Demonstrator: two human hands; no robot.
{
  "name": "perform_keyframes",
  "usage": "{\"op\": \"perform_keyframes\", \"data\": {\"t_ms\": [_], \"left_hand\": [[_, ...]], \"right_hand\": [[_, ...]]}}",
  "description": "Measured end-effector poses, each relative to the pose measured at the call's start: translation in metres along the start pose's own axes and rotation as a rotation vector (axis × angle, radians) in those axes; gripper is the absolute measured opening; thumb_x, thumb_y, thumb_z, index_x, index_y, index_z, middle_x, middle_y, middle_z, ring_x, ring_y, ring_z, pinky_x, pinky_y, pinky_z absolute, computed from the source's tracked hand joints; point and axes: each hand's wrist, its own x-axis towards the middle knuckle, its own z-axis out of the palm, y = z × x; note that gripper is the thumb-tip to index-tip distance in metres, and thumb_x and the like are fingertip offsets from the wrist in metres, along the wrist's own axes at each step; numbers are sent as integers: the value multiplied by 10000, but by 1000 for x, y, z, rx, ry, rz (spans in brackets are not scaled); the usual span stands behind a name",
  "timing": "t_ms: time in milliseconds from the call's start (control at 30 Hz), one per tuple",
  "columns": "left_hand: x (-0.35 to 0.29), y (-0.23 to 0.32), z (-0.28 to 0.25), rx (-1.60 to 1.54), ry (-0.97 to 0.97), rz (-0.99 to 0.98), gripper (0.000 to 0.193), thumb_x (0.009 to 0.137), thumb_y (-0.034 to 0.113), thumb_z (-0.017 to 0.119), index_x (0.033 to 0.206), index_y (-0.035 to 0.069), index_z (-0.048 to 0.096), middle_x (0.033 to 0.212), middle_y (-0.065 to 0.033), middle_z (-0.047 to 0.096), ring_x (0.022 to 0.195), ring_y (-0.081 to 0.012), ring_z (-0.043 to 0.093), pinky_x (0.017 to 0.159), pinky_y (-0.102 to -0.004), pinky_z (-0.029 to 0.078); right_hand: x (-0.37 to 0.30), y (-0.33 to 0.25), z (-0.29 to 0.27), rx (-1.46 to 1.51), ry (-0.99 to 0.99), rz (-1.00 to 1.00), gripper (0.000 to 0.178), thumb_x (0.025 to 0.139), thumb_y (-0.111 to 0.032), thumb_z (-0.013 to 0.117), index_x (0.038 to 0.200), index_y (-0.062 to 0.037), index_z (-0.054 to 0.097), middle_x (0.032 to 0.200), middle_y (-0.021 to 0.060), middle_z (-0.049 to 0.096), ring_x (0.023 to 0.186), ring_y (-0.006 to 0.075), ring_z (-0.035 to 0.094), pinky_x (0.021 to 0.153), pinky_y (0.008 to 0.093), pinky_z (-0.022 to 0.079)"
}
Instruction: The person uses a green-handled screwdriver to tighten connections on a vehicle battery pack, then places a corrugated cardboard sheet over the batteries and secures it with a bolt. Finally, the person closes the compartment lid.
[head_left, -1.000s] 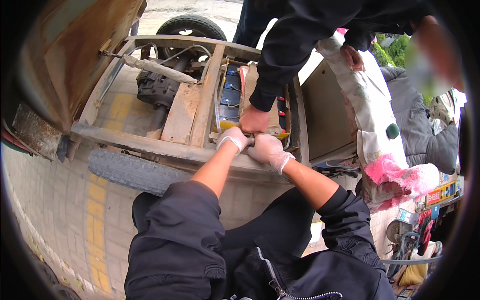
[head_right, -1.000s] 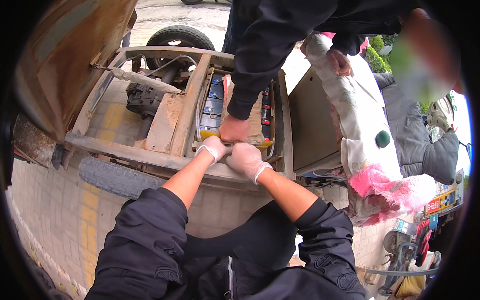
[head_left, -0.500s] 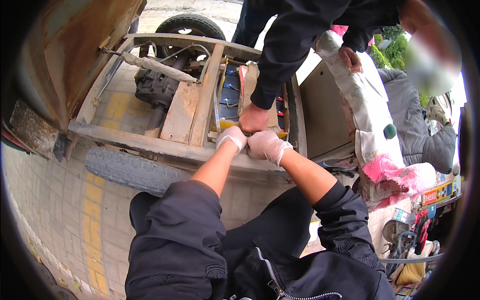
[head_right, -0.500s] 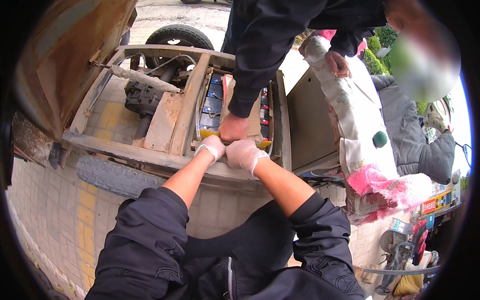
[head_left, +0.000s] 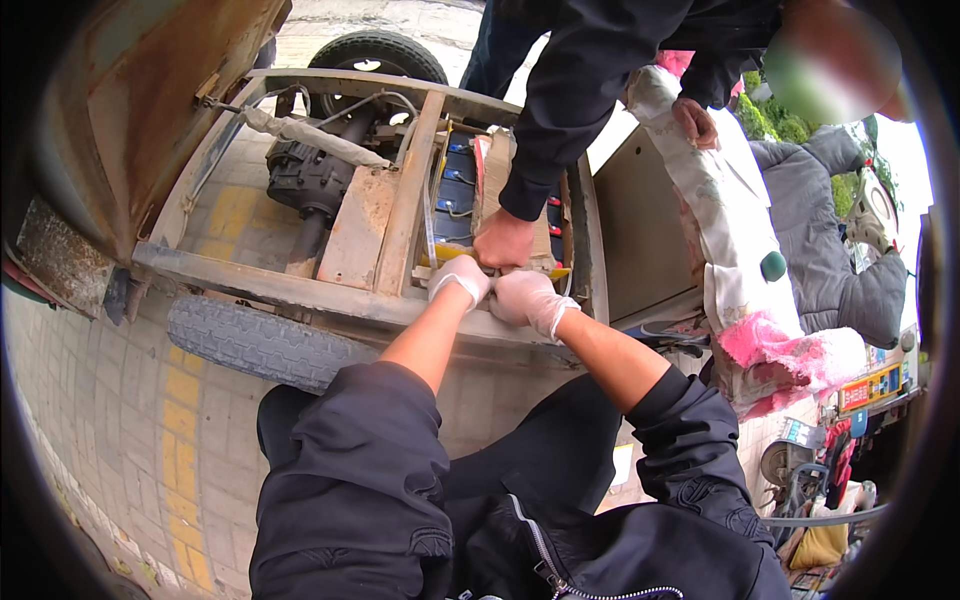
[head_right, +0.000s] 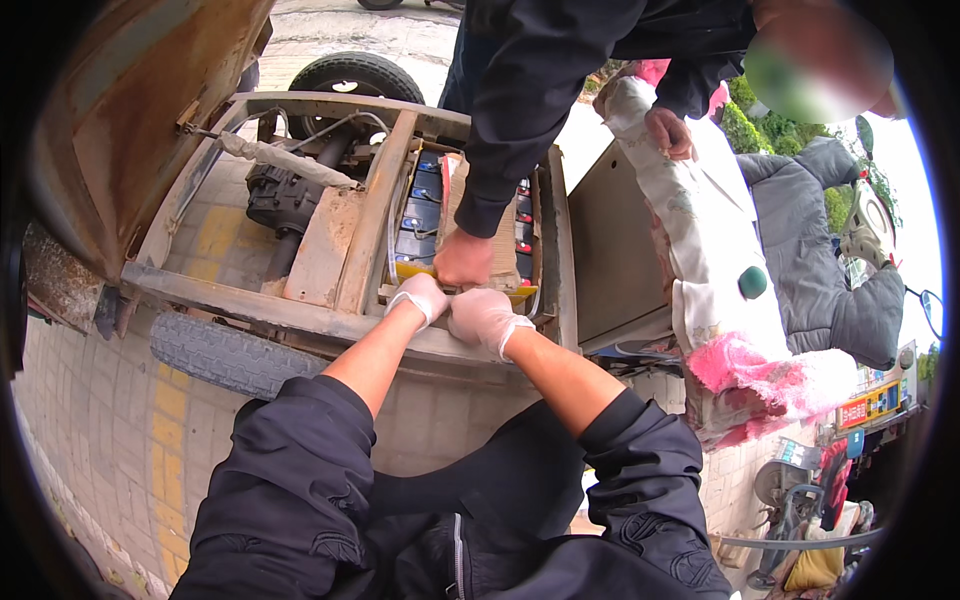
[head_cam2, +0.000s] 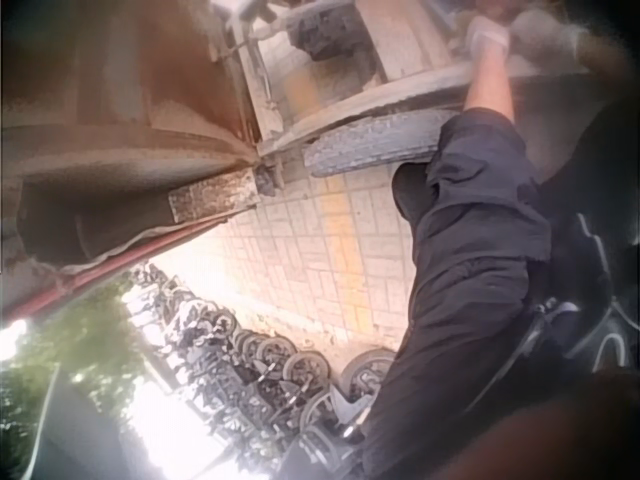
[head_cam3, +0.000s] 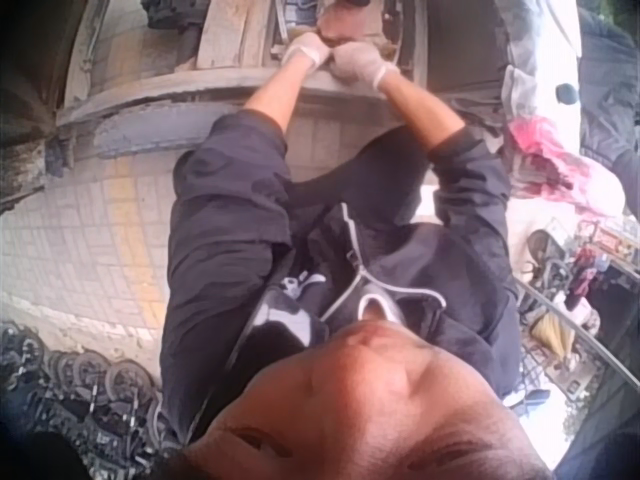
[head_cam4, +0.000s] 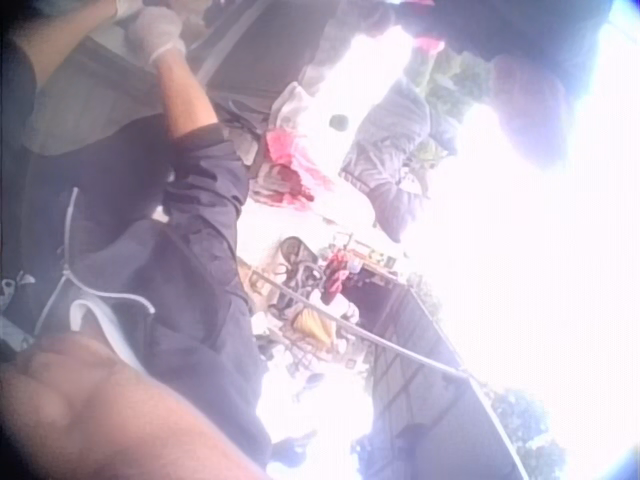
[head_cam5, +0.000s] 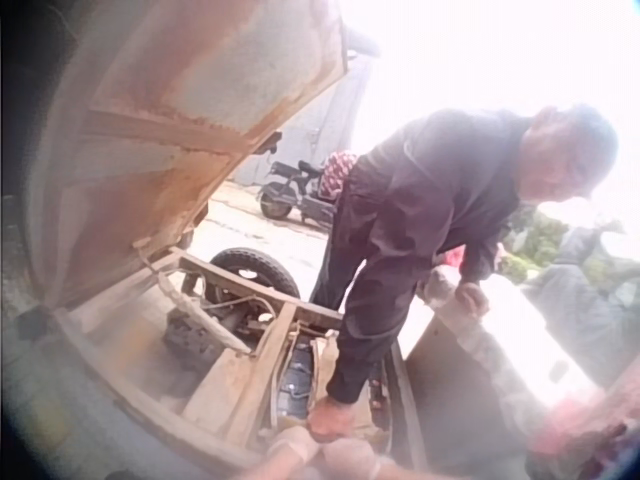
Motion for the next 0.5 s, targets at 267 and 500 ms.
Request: {"op": "perform_keyframes", "data": {"t_ms": [267, 500], "left_hand": [[1, 0, 0, 19, -19, -6, 508, 812, 439, 733, 1174, 82, 729, 1232, -187, 695, 1141, -350, 673, 925, -427, 546], [3, -1, 0, 33, -23, 27, 598, 789, 532, 760, 1189, 90, 723, 1233, -172, 699, 1130, -342, 678, 914, -421, 546]], "right_hand": [[2, 1, 9, 78, 55, 31, 347, 903, -288, 545, 1084, -86, 761, 1119, 174, 732, 1048, 340, 703, 882, 439, 561], [1, 0, 7, 113, 73, 76, 398, 909, -339, 543, 1117, -64, 741, 1110, 177, 732, 1043, 336, 704, 879, 444, 558]]}}
